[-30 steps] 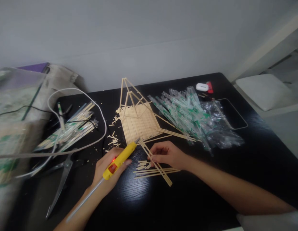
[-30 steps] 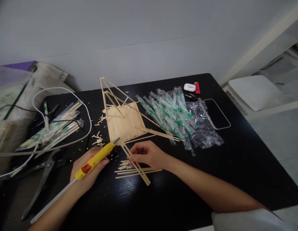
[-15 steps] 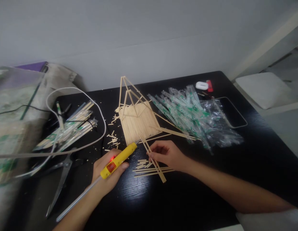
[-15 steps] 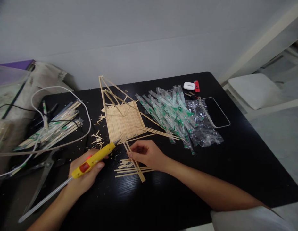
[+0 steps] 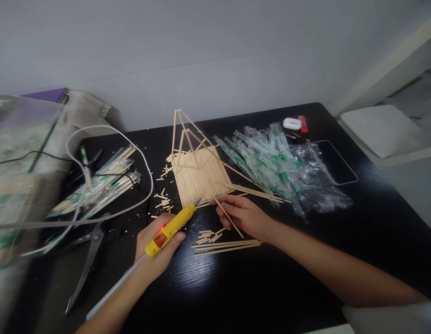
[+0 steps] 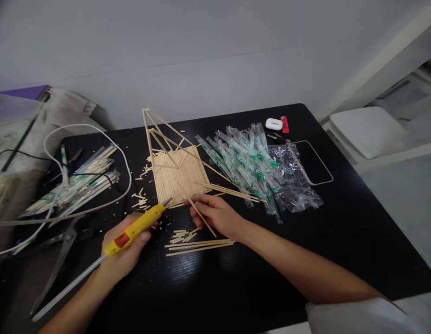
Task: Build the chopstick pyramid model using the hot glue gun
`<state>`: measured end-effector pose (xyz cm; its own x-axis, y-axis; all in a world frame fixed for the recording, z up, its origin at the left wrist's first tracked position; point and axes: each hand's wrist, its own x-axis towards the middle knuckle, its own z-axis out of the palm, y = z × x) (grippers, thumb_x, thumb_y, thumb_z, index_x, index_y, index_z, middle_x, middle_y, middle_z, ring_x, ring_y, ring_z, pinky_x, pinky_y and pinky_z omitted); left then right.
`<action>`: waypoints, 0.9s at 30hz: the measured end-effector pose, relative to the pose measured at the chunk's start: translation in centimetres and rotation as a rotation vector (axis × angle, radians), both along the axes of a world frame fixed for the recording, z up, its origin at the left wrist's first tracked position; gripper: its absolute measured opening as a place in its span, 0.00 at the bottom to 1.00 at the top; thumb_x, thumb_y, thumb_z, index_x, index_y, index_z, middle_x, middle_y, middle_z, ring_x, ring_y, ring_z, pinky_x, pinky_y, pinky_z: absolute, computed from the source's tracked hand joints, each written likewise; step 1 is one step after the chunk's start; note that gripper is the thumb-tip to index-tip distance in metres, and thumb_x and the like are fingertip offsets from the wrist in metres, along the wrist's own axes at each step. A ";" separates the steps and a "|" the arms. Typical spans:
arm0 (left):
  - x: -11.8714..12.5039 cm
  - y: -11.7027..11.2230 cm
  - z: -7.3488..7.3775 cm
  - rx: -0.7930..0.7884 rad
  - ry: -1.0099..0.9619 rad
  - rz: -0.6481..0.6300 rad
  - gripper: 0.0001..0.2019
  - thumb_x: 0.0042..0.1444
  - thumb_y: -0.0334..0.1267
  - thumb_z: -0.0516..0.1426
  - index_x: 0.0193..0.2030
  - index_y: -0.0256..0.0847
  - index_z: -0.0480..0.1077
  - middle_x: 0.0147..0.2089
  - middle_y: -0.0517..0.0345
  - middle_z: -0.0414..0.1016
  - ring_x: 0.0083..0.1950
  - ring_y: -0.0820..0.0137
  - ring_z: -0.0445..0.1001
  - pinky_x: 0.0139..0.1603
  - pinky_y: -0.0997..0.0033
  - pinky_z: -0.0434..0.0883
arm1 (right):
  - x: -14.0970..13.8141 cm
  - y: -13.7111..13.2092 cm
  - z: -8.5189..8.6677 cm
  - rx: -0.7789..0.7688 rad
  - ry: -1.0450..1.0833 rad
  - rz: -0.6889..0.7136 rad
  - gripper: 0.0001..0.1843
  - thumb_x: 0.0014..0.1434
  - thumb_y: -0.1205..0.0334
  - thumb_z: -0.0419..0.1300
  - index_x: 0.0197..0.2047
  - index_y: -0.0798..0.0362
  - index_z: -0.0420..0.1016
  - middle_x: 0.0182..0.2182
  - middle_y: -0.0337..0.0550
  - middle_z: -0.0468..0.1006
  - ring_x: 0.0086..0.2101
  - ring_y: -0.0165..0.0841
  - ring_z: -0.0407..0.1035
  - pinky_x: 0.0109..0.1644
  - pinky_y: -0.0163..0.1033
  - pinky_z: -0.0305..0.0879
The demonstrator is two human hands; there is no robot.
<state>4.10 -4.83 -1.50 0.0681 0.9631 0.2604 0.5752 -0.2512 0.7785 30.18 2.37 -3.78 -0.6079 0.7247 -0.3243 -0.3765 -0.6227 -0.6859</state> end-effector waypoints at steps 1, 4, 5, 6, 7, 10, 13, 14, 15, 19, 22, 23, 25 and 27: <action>0.0 0.0 0.0 0.002 0.001 -0.001 0.11 0.66 0.49 0.63 0.42 0.45 0.79 0.37 0.59 0.84 0.36 0.67 0.83 0.36 0.71 0.79 | 0.0 0.1 0.1 -0.040 0.023 -0.005 0.21 0.58 0.51 0.77 0.46 0.58 0.82 0.29 0.36 0.73 0.24 0.24 0.67 0.28 0.32 0.58; -0.1 0.0 0.0 -0.002 0.015 0.004 0.12 0.67 0.50 0.62 0.42 0.44 0.79 0.38 0.59 0.84 0.36 0.67 0.83 0.36 0.71 0.79 | 0.1 0.5 0.3 -0.132 0.066 0.009 0.22 0.59 0.49 0.75 0.44 0.60 0.82 0.28 0.35 0.70 0.22 0.21 0.60 0.26 0.31 0.49; -0.1 0.0 0.0 -0.005 0.020 0.005 0.12 0.67 0.50 0.62 0.42 0.44 0.79 0.38 0.59 0.84 0.36 0.67 0.83 0.36 0.71 0.79 | 0.2 0.6 0.4 -0.149 0.076 0.015 0.22 0.59 0.49 0.75 0.44 0.60 0.82 0.28 0.35 0.69 0.22 0.21 0.59 0.26 0.31 0.47; -0.1 0.0 0.0 -0.007 0.021 0.003 0.13 0.68 0.50 0.62 0.42 0.44 0.79 0.38 0.58 0.84 0.36 0.67 0.84 0.36 0.71 0.79 | 0.3 0.7 0.5 -0.159 0.083 0.019 0.22 0.59 0.49 0.75 0.44 0.61 0.82 0.28 0.34 0.69 0.22 0.20 0.58 0.26 0.31 0.46; -0.1 0.0 0.0 -0.006 0.020 0.000 0.12 0.68 0.50 0.62 0.43 0.43 0.79 0.38 0.58 0.84 0.36 0.67 0.84 0.35 0.71 0.78 | 0.3 0.7 0.6 -0.165 0.089 0.022 0.22 0.59 0.49 0.75 0.44 0.61 0.82 0.27 0.34 0.69 0.22 0.20 0.58 0.25 0.31 0.46; -0.1 0.1 0.1 0.014 0.017 -0.004 0.12 0.68 0.49 0.61 0.42 0.44 0.79 0.37 0.59 0.84 0.35 0.68 0.83 0.35 0.72 0.78 | 0.3 0.4 0.6 -0.168 0.087 0.027 0.20 0.59 0.53 0.76 0.44 0.60 0.82 0.28 0.35 0.71 0.22 0.21 0.60 0.25 0.30 0.48; -0.1 0.2 0.1 0.032 0.032 -0.008 0.11 0.68 0.49 0.61 0.42 0.45 0.79 0.37 0.61 0.84 0.35 0.69 0.83 0.35 0.73 0.78 | 0.1 0.0 0.5 -0.120 0.068 0.035 0.19 0.61 0.51 0.75 0.45 0.58 0.82 0.27 0.37 0.75 0.23 0.25 0.66 0.25 0.32 0.57; -0.1 0.3 0.1 0.034 0.038 -0.007 0.11 0.68 0.49 0.61 0.43 0.45 0.79 0.37 0.61 0.84 0.35 0.69 0.84 0.35 0.73 0.78 | 0.0 -0.1 0.5 -0.096 0.060 0.037 0.19 0.61 0.51 0.74 0.45 0.58 0.82 0.27 0.38 0.77 0.23 0.26 0.69 0.26 0.33 0.60; -0.1 0.3 0.1 0.033 0.044 -0.005 0.11 0.68 0.49 0.61 0.43 0.45 0.79 0.37 0.61 0.85 0.35 0.69 0.84 0.34 0.73 0.78 | 0.0 -0.2 0.4 -0.076 0.053 0.039 0.19 0.62 0.50 0.74 0.45 0.58 0.82 0.27 0.38 0.78 0.24 0.27 0.70 0.28 0.34 0.63; -0.1 0.2 0.1 0.020 0.049 -0.001 0.11 0.68 0.48 0.61 0.43 0.45 0.79 0.37 0.61 0.85 0.36 0.69 0.84 0.35 0.73 0.79 | -0.1 -0.4 0.5 -0.083 0.056 0.045 0.20 0.62 0.49 0.74 0.47 0.58 0.81 0.30 0.40 0.81 0.27 0.29 0.75 0.32 0.34 0.69; -0.1 0.2 0.0 0.009 0.046 -0.009 0.10 0.68 0.48 0.61 0.44 0.45 0.79 0.38 0.61 0.85 0.37 0.69 0.84 0.35 0.73 0.79 | 0.0 -0.5 0.8 -0.104 0.091 0.054 0.19 0.64 0.50 0.73 0.48 0.57 0.80 0.31 0.40 0.81 0.29 0.29 0.76 0.34 0.35 0.71; -0.1 0.1 -0.1 0.007 0.045 -0.011 0.10 0.68 0.47 0.61 0.44 0.45 0.79 0.38 0.60 0.85 0.37 0.69 0.84 0.35 0.73 0.79 | 0.0 -0.6 0.9 -0.110 0.104 0.055 0.18 0.65 0.51 0.72 0.49 0.57 0.80 0.32 0.40 0.81 0.30 0.30 0.77 0.35 0.35 0.72; -0.2 0.1 -0.2 0.006 0.039 -0.011 0.09 0.68 0.46 0.62 0.45 0.45 0.79 0.39 0.60 0.84 0.37 0.69 0.84 0.36 0.74 0.79 | 0.0 -0.7 1.2 -0.119 0.125 0.051 0.17 0.65 0.52 0.71 0.49 0.57 0.80 0.33 0.41 0.82 0.31 0.30 0.77 0.36 0.35 0.73; -0.2 0.1 -0.3 0.007 0.032 -0.006 0.08 0.68 0.45 0.62 0.46 0.45 0.79 0.39 0.61 0.84 0.37 0.70 0.84 0.37 0.74 0.79 | 0.0 -0.7 1.4 -0.129 0.147 0.046 0.17 0.65 0.53 0.72 0.49 0.57 0.80 0.33 0.41 0.82 0.32 0.30 0.78 0.38 0.36 0.74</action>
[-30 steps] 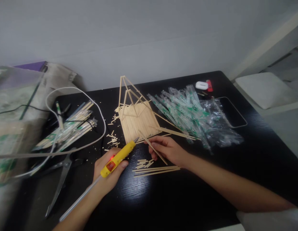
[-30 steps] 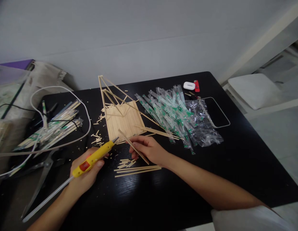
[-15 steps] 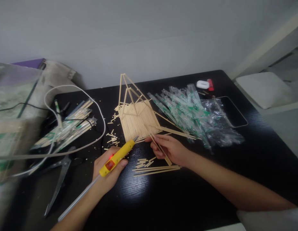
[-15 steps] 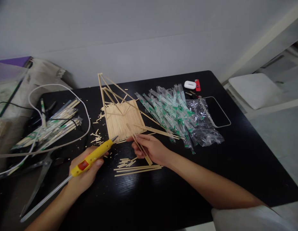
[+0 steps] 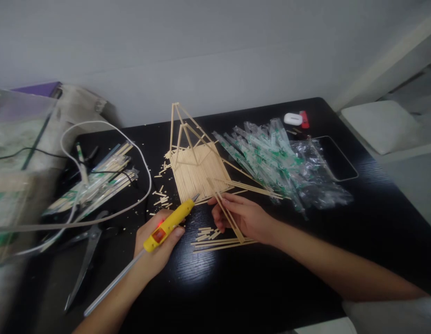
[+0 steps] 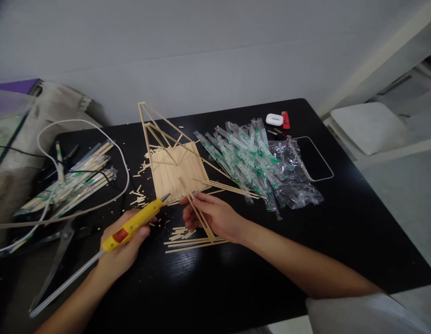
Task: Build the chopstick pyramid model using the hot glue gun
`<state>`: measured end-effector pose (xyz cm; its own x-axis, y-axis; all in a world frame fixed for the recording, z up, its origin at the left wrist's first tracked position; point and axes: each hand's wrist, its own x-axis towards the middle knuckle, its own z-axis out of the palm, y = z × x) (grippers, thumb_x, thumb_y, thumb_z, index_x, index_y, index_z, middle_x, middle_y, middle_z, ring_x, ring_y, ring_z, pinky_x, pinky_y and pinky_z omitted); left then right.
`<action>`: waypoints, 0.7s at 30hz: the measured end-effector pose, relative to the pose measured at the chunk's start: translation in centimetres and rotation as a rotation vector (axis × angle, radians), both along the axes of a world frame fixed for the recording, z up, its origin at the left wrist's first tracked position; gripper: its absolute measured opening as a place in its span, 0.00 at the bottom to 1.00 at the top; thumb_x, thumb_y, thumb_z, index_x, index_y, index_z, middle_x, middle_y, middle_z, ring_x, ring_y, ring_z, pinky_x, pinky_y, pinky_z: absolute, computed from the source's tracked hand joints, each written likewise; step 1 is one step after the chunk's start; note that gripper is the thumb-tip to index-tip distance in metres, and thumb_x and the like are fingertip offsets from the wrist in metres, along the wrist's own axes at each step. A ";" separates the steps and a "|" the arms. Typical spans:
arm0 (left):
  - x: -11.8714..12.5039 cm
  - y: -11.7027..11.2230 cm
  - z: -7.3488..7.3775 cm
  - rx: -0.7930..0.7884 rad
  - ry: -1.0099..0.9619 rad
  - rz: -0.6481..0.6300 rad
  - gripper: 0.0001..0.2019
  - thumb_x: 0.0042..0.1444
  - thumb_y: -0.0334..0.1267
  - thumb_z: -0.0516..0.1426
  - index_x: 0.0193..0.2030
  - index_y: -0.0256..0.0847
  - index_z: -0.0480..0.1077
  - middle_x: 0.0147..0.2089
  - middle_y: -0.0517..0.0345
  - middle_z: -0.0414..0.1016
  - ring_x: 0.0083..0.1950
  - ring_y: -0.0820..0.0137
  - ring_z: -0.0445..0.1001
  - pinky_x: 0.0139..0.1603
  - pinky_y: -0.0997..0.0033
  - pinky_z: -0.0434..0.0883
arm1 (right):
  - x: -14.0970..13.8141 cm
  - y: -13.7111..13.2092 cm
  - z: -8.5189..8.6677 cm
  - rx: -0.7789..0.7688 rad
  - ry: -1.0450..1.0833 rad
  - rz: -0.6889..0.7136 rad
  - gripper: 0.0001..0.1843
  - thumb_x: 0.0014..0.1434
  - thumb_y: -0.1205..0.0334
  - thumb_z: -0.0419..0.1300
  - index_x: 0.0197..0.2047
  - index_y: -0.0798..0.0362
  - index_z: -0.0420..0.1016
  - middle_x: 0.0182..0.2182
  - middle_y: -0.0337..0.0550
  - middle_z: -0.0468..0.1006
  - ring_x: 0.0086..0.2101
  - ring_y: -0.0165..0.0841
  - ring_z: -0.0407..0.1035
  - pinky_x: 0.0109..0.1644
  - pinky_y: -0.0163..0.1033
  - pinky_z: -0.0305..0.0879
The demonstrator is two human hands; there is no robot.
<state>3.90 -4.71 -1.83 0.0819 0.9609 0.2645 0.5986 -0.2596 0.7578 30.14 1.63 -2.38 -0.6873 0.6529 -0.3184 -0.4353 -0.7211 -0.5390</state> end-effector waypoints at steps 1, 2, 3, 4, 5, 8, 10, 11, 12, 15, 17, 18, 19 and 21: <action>0.0 0.0 0.0 0.003 -0.004 0.003 0.08 0.67 0.45 0.62 0.46 0.46 0.79 0.39 0.62 0.84 0.37 0.71 0.84 0.37 0.75 0.79 | 0.0 0.0 0.1 -0.006 0.010 -0.001 0.17 0.65 0.53 0.73 0.49 0.57 0.81 0.34 0.41 0.82 0.33 0.30 0.78 0.39 0.36 0.75; 0.0 0.0 -0.1 0.006 -0.008 0.004 0.07 0.67 0.44 0.62 0.46 0.46 0.79 0.39 0.62 0.84 0.37 0.71 0.83 0.37 0.75 0.79 | 0.0 0.0 0.1 -0.012 0.019 -0.001 0.18 0.64 0.53 0.73 0.50 0.57 0.81 0.34 0.41 0.82 0.34 0.31 0.78 0.40 0.36 0.75; 0.0 0.0 -0.1 0.006 -0.012 0.003 0.07 0.67 0.44 0.62 0.46 0.46 0.79 0.39 0.62 0.84 0.36 0.71 0.83 0.37 0.75 0.78 | 0.0 0.0 0.1 -0.017 0.026 -0.002 0.18 0.64 0.54 0.73 0.50 0.57 0.81 0.35 0.41 0.83 0.34 0.31 0.78 0.41 0.37 0.75; 0.0 0.1 -0.1 0.005 -0.016 0.004 0.07 0.67 0.43 0.62 0.45 0.45 0.79 0.39 0.62 0.84 0.36 0.71 0.83 0.37 0.75 0.78 | 0.0 0.0 0.1 -0.020 0.030 -0.003 0.18 0.63 0.54 0.74 0.50 0.56 0.81 0.35 0.41 0.83 0.35 0.31 0.79 0.42 0.37 0.76; 0.1 0.1 -0.1 -0.001 -0.020 0.005 0.07 0.67 0.43 0.62 0.45 0.45 0.79 0.38 0.62 0.84 0.35 0.71 0.83 0.36 0.74 0.78 | 0.0 0.1 0.2 -0.020 0.031 -0.004 0.18 0.63 0.55 0.74 0.50 0.56 0.81 0.36 0.41 0.83 0.36 0.31 0.79 0.43 0.37 0.76; 0.1 0.0 -0.1 -0.026 -0.025 0.011 0.07 0.66 0.43 0.63 0.45 0.45 0.79 0.38 0.61 0.84 0.35 0.70 0.83 0.36 0.74 0.78 | 0.0 0.0 0.3 -0.009 0.029 -0.013 0.18 0.62 0.56 0.75 0.51 0.55 0.81 0.37 0.41 0.83 0.38 0.31 0.79 0.45 0.39 0.76; 0.2 -0.1 0.0 -0.045 -0.036 0.007 0.07 0.66 0.44 0.63 0.45 0.45 0.79 0.39 0.60 0.84 0.36 0.69 0.83 0.36 0.73 0.79 | 0.0 0.0 0.5 0.002 0.029 -0.018 0.18 0.62 0.57 0.76 0.51 0.55 0.81 0.37 0.40 0.82 0.38 0.31 0.78 0.47 0.39 0.76; 0.2 -0.1 0.1 -0.056 -0.049 0.001 0.08 0.66 0.44 0.63 0.45 0.45 0.79 0.38 0.60 0.84 0.36 0.68 0.83 0.36 0.72 0.79 | 0.0 -0.1 0.7 0.006 0.028 -0.022 0.17 0.62 0.57 0.76 0.50 0.55 0.81 0.37 0.40 0.82 0.38 0.31 0.78 0.47 0.39 0.76; 0.3 -0.2 0.1 -0.070 -0.065 -0.003 0.08 0.66 0.44 0.63 0.45 0.44 0.79 0.37 0.60 0.84 0.35 0.69 0.82 0.37 0.72 0.79 | 0.0 -0.1 0.8 0.008 0.027 -0.025 0.17 0.61 0.58 0.76 0.50 0.54 0.80 0.37 0.40 0.82 0.38 0.31 0.78 0.47 0.39 0.76; 0.6 -0.4 0.3 -0.119 -0.113 -0.002 0.07 0.66 0.44 0.63 0.44 0.44 0.79 0.35 0.61 0.82 0.33 0.70 0.81 0.36 0.72 0.79 | -0.1 -0.2 1.1 0.007 0.018 -0.034 0.17 0.60 0.58 0.77 0.48 0.54 0.79 0.36 0.38 0.82 0.37 0.30 0.78 0.47 0.38 0.76; 0.8 -0.4 0.2 -0.140 -0.141 0.010 0.07 0.66 0.44 0.63 0.44 0.44 0.79 0.34 0.61 0.81 0.32 0.71 0.79 0.35 0.74 0.78 | -0.2 -0.3 1.2 0.005 0.011 -0.042 0.18 0.59 0.58 0.78 0.46 0.54 0.78 0.35 0.38 0.82 0.36 0.30 0.79 0.46 0.38 0.76; 0.9 -0.4 0.2 -0.147 -0.159 0.015 0.07 0.66 0.44 0.63 0.44 0.44 0.78 0.35 0.62 0.80 0.32 0.72 0.79 0.34 0.74 0.78 | -0.2 -0.3 1.1 0.007 0.009 -0.047 0.18 0.58 0.58 0.78 0.46 0.54 0.78 0.34 0.37 0.82 0.36 0.30 0.79 0.45 0.38 0.76; 0.9 -0.4 0.2 -0.154 -0.180 0.017 0.07 0.66 0.44 0.63 0.44 0.44 0.78 0.35 0.62 0.80 0.31 0.72 0.78 0.33 0.75 0.77 | -0.3 -0.3 1.1 0.010 0.006 -0.052 0.18 0.58 0.58 0.78 0.46 0.54 0.77 0.34 0.38 0.82 0.36 0.30 0.79 0.45 0.38 0.76; 0.9 -0.4 0.1 -0.165 -0.218 0.015 0.07 0.66 0.44 0.63 0.45 0.44 0.78 0.35 0.62 0.79 0.31 0.73 0.77 0.31 0.75 0.76 | -0.3 -0.3 0.9 0.019 0.000 -0.060 0.18 0.59 0.58 0.78 0.45 0.53 0.76 0.34 0.38 0.82 0.36 0.30 0.78 0.45 0.38 0.76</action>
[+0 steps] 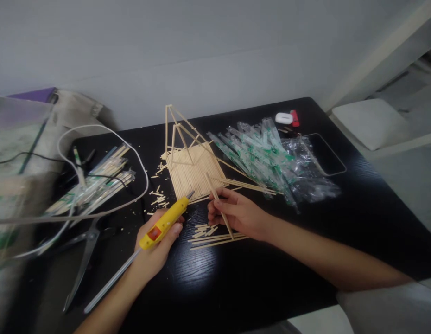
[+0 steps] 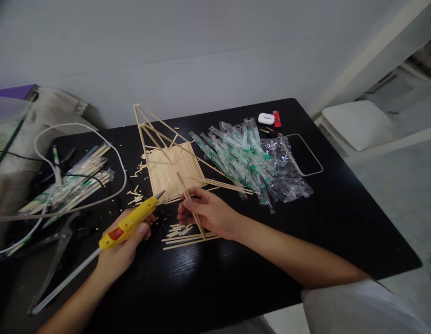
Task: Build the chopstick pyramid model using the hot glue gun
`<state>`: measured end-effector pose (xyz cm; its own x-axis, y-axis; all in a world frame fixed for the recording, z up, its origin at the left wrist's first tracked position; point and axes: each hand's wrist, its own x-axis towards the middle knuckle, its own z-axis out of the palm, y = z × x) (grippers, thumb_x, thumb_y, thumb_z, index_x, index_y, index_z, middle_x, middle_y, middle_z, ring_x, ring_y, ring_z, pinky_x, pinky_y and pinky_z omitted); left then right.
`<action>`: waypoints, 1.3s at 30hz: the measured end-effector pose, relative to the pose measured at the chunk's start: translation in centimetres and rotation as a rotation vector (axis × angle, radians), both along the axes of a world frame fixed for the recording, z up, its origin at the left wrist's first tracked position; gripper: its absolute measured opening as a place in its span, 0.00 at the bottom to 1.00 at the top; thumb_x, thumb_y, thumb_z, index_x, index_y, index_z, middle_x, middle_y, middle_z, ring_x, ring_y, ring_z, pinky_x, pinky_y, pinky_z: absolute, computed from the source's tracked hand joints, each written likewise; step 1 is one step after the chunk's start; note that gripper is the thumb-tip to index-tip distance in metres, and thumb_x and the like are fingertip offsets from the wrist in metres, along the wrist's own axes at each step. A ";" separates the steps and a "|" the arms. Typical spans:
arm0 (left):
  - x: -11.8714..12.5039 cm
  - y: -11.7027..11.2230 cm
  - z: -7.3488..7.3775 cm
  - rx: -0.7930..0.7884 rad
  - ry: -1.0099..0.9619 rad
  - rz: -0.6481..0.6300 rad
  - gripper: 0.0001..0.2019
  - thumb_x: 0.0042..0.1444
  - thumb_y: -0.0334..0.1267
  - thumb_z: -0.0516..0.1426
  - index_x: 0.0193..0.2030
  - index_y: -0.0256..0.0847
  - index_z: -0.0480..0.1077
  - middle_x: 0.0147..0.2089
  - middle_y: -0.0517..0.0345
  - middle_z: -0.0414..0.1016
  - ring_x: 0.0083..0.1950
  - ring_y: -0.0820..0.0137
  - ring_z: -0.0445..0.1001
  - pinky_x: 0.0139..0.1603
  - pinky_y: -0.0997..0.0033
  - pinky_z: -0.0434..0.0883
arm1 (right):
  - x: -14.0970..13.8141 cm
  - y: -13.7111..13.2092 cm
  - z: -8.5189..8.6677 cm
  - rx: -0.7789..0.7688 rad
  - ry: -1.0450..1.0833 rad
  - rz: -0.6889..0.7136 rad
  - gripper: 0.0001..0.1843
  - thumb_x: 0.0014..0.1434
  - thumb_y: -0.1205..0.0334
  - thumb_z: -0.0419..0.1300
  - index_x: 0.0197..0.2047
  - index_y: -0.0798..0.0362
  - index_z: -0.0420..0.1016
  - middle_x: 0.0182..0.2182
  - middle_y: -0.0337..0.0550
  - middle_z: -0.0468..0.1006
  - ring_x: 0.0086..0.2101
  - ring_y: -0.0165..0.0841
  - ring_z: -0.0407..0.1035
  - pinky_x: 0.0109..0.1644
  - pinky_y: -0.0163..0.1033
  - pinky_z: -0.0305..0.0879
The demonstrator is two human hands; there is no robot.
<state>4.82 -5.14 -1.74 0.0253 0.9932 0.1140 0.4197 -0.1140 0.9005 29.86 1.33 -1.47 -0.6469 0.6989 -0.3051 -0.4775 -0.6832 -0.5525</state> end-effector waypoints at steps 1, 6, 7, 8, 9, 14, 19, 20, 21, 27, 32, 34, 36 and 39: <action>0.0 0.0 0.0 -0.003 -0.013 -0.001 0.07 0.66 0.44 0.63 0.44 0.44 0.78 0.35 0.62 0.79 0.30 0.73 0.77 0.30 0.75 0.75 | 0.0 0.0 -0.1 0.004 -0.004 -0.003 0.18 0.59 0.58 0.78 0.45 0.53 0.76 0.34 0.38 0.81 0.36 0.30 0.78 0.45 0.39 0.76; -0.2 -0.1 -0.2 -0.006 -0.029 -0.005 0.08 0.66 0.44 0.63 0.44 0.43 0.78 0.34 0.61 0.78 0.30 0.73 0.76 0.30 0.75 0.75 | 0.1 0.0 -0.3 0.006 -0.018 -0.010 0.20 0.60 0.57 0.77 0.47 0.52 0.73 0.33 0.35 0.80 0.34 0.29 0.77 0.45 0.39 0.76; -0.2 -0.1 -0.3 -0.010 -0.028 -0.004 0.08 0.66 0.44 0.63 0.44 0.43 0.78 0.35 0.61 0.78 0.30 0.72 0.77 0.30 0.74 0.76 | 0.1 0.0 -0.4 0.003 -0.017 -0.012 0.20 0.59 0.57 0.77 0.47 0.52 0.73 0.33 0.35 0.80 0.34 0.29 0.77 0.45 0.39 0.76; -0.2 0.0 -0.3 -0.015 -0.025 -0.003 0.08 0.66 0.44 0.63 0.44 0.43 0.78 0.35 0.60 0.79 0.31 0.72 0.77 0.30 0.74 0.76 | 0.1 0.0 -0.4 -0.001 -0.015 -0.014 0.21 0.59 0.57 0.77 0.47 0.51 0.72 0.32 0.35 0.80 0.34 0.29 0.77 0.45 0.39 0.76; -0.2 0.0 -0.3 -0.020 -0.021 0.000 0.08 0.66 0.44 0.63 0.44 0.43 0.78 0.36 0.60 0.79 0.31 0.72 0.77 0.30 0.74 0.76 | 0.1 0.0 -0.4 -0.005 -0.012 -0.016 0.21 0.59 0.57 0.77 0.47 0.51 0.72 0.32 0.35 0.80 0.34 0.29 0.77 0.45 0.39 0.76; -0.1 0.2 -0.1 -0.010 -0.013 0.012 0.09 0.66 0.45 0.63 0.43 0.42 0.79 0.34 0.60 0.78 0.29 0.72 0.76 0.28 0.75 0.75 | 0.1 0.1 -0.6 -0.028 0.016 -0.020 0.20 0.61 0.57 0.76 0.45 0.49 0.69 0.32 0.34 0.80 0.35 0.29 0.77 0.47 0.39 0.74; 0.4 0.1 0.4 -0.070 -0.056 0.016 0.08 0.65 0.44 0.64 0.43 0.42 0.78 0.31 0.61 0.77 0.27 0.72 0.75 0.26 0.74 0.75 | 0.1 0.1 -0.6 -0.049 0.031 -0.009 0.18 0.65 0.57 0.72 0.45 0.48 0.65 0.35 0.36 0.82 0.39 0.32 0.80 0.53 0.42 0.73; 0.6 0.1 0.5 -0.083 -0.082 0.017 0.08 0.64 0.44 0.64 0.43 0.42 0.78 0.29 0.62 0.76 0.26 0.73 0.75 0.26 0.74 0.75 | 0.1 0.0 -0.4 -0.055 0.036 -0.002 0.18 0.65 0.57 0.72 0.46 0.47 0.65 0.36 0.37 0.83 0.40 0.32 0.80 0.55 0.43 0.72; 0.8 0.1 0.6 -0.094 -0.112 0.020 0.07 0.64 0.44 0.64 0.40 0.43 0.77 0.28 0.63 0.75 0.25 0.73 0.74 0.25 0.74 0.75 | 0.1 -0.1 -0.3 -0.061 0.043 0.006 0.18 0.65 0.58 0.71 0.47 0.47 0.65 0.37 0.38 0.84 0.41 0.33 0.80 0.56 0.43 0.72; 1.7 0.1 0.8 -0.188 -0.223 0.048 0.12 0.59 0.42 0.68 0.32 0.44 0.70 0.32 0.62 0.76 0.26 0.74 0.73 0.28 0.73 0.76 | -0.2 -1.2 0.3 -0.075 0.081 0.082 0.19 0.59 0.68 0.74 0.47 0.50 0.70 0.39 0.40 0.84 0.44 0.32 0.80 0.57 0.42 0.72; 1.7 0.1 0.8 -0.203 -0.225 0.101 0.11 0.56 0.44 0.70 0.33 0.44 0.73 0.37 0.57 0.80 0.36 0.68 0.80 0.36 0.70 0.81 | -0.6 -2.1 0.4 -0.144 0.122 0.197 0.15 0.66 0.53 0.70 0.49 0.54 0.77 0.41 0.46 0.84 0.46 0.36 0.79 0.58 0.46 0.73; 1.8 0.1 0.8 -0.227 -0.259 0.103 0.11 0.56 0.45 0.70 0.35 0.44 0.75 0.42 0.54 0.83 0.43 0.64 0.83 0.43 0.66 0.83 | -0.7 -2.5 0.3 -0.159 0.156 0.266 0.20 0.68 0.45 0.66 0.49 0.55 0.79 0.42 0.48 0.83 0.46 0.38 0.79 0.57 0.47 0.73; 1.9 0.1 0.7 -0.253 -0.307 0.093 0.12 0.56 0.46 0.70 0.35 0.44 0.75 0.46 0.52 0.85 0.48 0.60 0.84 0.49 0.60 0.84 | -0.8 -3.0 0.1 -0.164 0.183 0.344 0.24 0.69 0.41 0.64 0.49 0.56 0.80 0.42 0.49 0.83 0.45 0.39 0.80 0.57 0.48 0.73; 2.0 -0.1 0.3 -0.281 -0.371 0.090 0.12 0.56 0.45 0.70 0.35 0.44 0.74 0.46 0.51 0.85 0.48 0.59 0.84 0.52 0.56 0.85 | -1.1 -3.6 -0.4 -0.183 0.205 0.426 0.28 0.69 0.36 0.62 0.49 0.56 0.80 0.42 0.50 0.83 0.44 0.39 0.80 0.56 0.49 0.74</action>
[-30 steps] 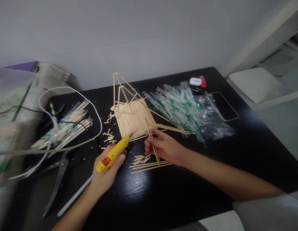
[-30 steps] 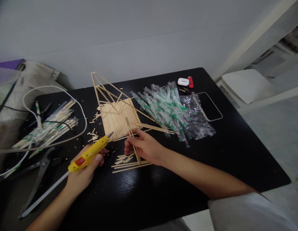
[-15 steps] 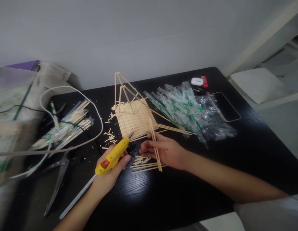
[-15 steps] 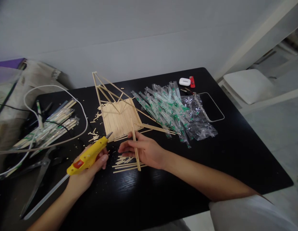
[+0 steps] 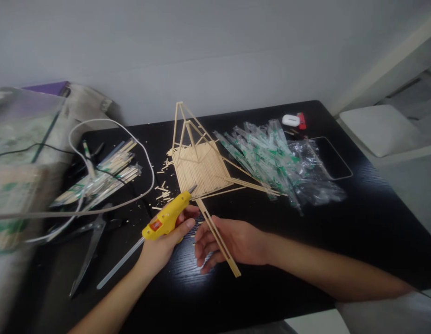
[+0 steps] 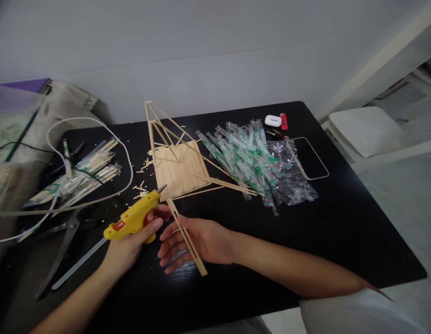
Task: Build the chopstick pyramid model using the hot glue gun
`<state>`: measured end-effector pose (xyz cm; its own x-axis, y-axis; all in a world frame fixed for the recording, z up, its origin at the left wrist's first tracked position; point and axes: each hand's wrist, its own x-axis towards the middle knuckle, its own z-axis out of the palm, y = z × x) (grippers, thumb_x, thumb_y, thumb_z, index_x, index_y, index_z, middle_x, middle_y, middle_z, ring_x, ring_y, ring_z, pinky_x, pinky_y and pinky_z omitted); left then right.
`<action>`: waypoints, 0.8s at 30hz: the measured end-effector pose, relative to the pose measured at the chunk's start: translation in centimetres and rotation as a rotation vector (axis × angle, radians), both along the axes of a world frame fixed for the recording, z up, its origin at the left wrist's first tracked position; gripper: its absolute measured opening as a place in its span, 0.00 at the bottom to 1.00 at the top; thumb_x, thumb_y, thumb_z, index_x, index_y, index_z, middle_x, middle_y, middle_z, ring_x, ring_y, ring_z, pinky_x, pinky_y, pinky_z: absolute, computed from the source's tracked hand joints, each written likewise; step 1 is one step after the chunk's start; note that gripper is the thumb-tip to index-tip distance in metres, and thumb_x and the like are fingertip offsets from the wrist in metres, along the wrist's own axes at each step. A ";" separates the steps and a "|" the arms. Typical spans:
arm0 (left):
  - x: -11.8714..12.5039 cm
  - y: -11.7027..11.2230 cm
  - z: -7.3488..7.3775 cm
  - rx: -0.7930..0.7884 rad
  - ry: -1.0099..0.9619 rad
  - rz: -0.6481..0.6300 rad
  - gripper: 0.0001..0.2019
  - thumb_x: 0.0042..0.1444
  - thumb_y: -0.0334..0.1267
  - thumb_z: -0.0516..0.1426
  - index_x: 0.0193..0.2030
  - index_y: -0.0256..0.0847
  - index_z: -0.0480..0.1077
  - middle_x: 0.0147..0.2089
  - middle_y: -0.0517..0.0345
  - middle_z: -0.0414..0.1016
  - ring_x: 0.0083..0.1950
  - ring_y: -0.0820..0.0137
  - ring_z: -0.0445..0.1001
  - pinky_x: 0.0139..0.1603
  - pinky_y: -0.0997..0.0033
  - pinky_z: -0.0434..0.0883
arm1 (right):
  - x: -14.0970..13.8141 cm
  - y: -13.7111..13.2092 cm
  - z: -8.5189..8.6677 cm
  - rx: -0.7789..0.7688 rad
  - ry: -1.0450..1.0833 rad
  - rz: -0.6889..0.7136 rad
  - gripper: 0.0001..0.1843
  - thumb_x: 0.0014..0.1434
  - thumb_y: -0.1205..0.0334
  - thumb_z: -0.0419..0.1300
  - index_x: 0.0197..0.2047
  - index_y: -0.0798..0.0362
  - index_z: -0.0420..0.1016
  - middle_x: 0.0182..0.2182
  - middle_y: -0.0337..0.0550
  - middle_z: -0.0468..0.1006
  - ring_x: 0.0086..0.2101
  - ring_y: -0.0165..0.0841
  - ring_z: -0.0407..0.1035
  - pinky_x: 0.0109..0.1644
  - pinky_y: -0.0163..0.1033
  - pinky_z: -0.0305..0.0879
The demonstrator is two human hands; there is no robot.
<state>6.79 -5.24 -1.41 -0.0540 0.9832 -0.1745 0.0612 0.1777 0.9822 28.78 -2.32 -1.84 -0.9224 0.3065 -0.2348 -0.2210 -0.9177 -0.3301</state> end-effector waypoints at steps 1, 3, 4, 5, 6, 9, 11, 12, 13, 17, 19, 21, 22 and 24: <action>0.0 0.0 -0.1 -0.011 -0.013 0.009 0.11 0.56 0.45 0.70 0.35 0.44 0.74 0.45 0.52 0.85 0.46 0.59 0.84 0.50 0.57 0.85 | -0.1 -0.2 -0.2 -0.007 0.003 0.014 0.30 0.69 0.35 0.61 0.49 0.56 0.80 0.42 0.50 0.83 0.44 0.39 0.80 0.55 0.49 0.74; 0.1 -0.1 -0.3 -0.030 -0.038 0.034 0.11 0.56 0.44 0.70 0.35 0.44 0.73 0.42 0.54 0.84 0.43 0.62 0.84 0.48 0.61 0.85 | -0.3 -0.4 -0.4 -0.020 0.014 0.040 0.33 0.68 0.32 0.60 0.50 0.57 0.80 0.43 0.51 0.83 0.44 0.40 0.80 0.54 0.49 0.75; 0.2 -0.1 -0.3 -0.038 -0.049 0.040 0.11 0.55 0.43 0.70 0.35 0.44 0.72 0.41 0.55 0.83 0.42 0.64 0.83 0.47 0.63 0.84 | -0.4 -0.5 -0.5 -0.025 0.018 0.051 0.34 0.67 0.31 0.60 0.50 0.57 0.81 0.43 0.51 0.83 0.44 0.40 0.80 0.54 0.49 0.76; 0.3 0.0 -0.3 -0.042 -0.056 0.040 0.11 0.56 0.42 0.69 0.35 0.44 0.71 0.41 0.56 0.83 0.41 0.65 0.83 0.47 0.64 0.84 | -0.4 -0.5 -0.6 -0.029 0.022 0.062 0.35 0.67 0.30 0.61 0.50 0.58 0.81 0.43 0.52 0.83 0.44 0.40 0.80 0.54 0.49 0.76; 0.4 0.0 -0.3 -0.037 -0.059 0.039 0.11 0.56 0.42 0.69 0.34 0.44 0.70 0.40 0.57 0.82 0.40 0.66 0.82 0.46 0.65 0.83 | -0.5 -0.6 -0.7 -0.033 0.020 0.071 0.35 0.67 0.30 0.60 0.50 0.58 0.81 0.43 0.52 0.83 0.44 0.41 0.80 0.53 0.49 0.76; 0.6 0.2 -0.2 -0.007 -0.017 0.039 0.12 0.56 0.41 0.68 0.35 0.45 0.68 0.37 0.59 0.79 0.39 0.67 0.80 0.43 0.65 0.82 | -0.6 -0.6 -0.8 -0.036 0.003 0.093 0.35 0.69 0.31 0.58 0.50 0.58 0.81 0.44 0.53 0.84 0.45 0.41 0.81 0.54 0.50 0.76; 0.7 0.3 -0.3 0.008 0.017 0.041 0.12 0.56 0.42 0.67 0.35 0.45 0.67 0.35 0.61 0.77 0.37 0.67 0.78 0.41 0.65 0.81 | -0.5 -0.6 -0.9 -0.039 0.000 0.100 0.34 0.70 0.32 0.58 0.51 0.58 0.80 0.44 0.53 0.84 0.45 0.41 0.81 0.55 0.50 0.75; 0.7 0.3 -0.3 0.006 0.024 0.039 0.13 0.56 0.42 0.68 0.35 0.45 0.67 0.34 0.61 0.76 0.37 0.68 0.77 0.40 0.66 0.80 | -0.5 -0.6 -0.9 -0.043 0.002 0.102 0.33 0.69 0.32 0.58 0.51 0.57 0.80 0.45 0.53 0.84 0.46 0.41 0.81 0.55 0.50 0.75; 0.7 0.3 -0.4 -0.001 0.019 0.040 0.13 0.56 0.42 0.68 0.35 0.45 0.66 0.34 0.62 0.75 0.36 0.68 0.76 0.38 0.66 0.79 | -0.5 -0.6 -1.0 -0.046 0.006 0.102 0.33 0.69 0.32 0.59 0.52 0.57 0.79 0.45 0.53 0.84 0.46 0.42 0.81 0.56 0.50 0.75; 0.6 0.2 -0.5 -0.059 -0.062 0.058 0.16 0.55 0.42 0.70 0.36 0.44 0.66 0.35 0.63 0.73 0.35 0.71 0.73 0.38 0.70 0.76 | -0.6 -0.7 -1.0 -0.059 0.002 0.084 0.32 0.70 0.33 0.58 0.55 0.55 0.78 0.47 0.54 0.84 0.47 0.43 0.80 0.56 0.52 0.74; 0.6 0.2 -0.5 -0.085 -0.101 0.075 0.17 0.54 0.41 0.72 0.36 0.43 0.67 0.35 0.64 0.73 0.35 0.73 0.72 0.38 0.72 0.74 | -0.6 -0.6 -1.0 -0.069 -0.009 0.075 0.32 0.71 0.33 0.56 0.54 0.56 0.78 0.47 0.55 0.84 0.48 0.44 0.80 0.55 0.52 0.74; 0.6 0.2 -0.4 -0.098 -0.122 0.103 0.18 0.52 0.41 0.73 0.36 0.42 0.67 0.34 0.65 0.72 0.35 0.74 0.71 0.36 0.74 0.72 | -0.7 -0.5 -0.9 -0.079 -0.019 0.071 0.33 0.72 0.34 0.54 0.54 0.57 0.78 0.47 0.55 0.84 0.48 0.44 0.80 0.56 0.53 0.74; 0.7 0.2 -0.4 -0.101 -0.125 0.115 0.18 0.52 0.41 0.73 0.36 0.42 0.68 0.34 0.65 0.72 0.35 0.74 0.71 0.35 0.74 0.72 | -0.7 -0.4 -0.9 -0.085 -0.021 0.070 0.33 0.73 0.34 0.53 0.54 0.57 0.78 0.47 0.55 0.84 0.48 0.44 0.80 0.56 0.53 0.73; 0.7 0.2 -0.3 -0.102 -0.122 0.126 0.18 0.51 0.42 0.74 0.35 0.42 0.68 0.33 0.65 0.71 0.35 0.74 0.70 0.36 0.75 0.72 | -0.7 -0.3 -0.9 -0.095 -0.020 0.071 0.33 0.74 0.34 0.52 0.55 0.57 0.78 0.47 0.56 0.84 0.48 0.44 0.80 0.56 0.53 0.73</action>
<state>7.45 -5.03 -1.71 -0.1474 0.9471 -0.2852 -0.0863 0.2749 0.9576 28.10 -2.61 -2.78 -0.9357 0.2165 -0.2785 -0.1489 -0.9581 -0.2446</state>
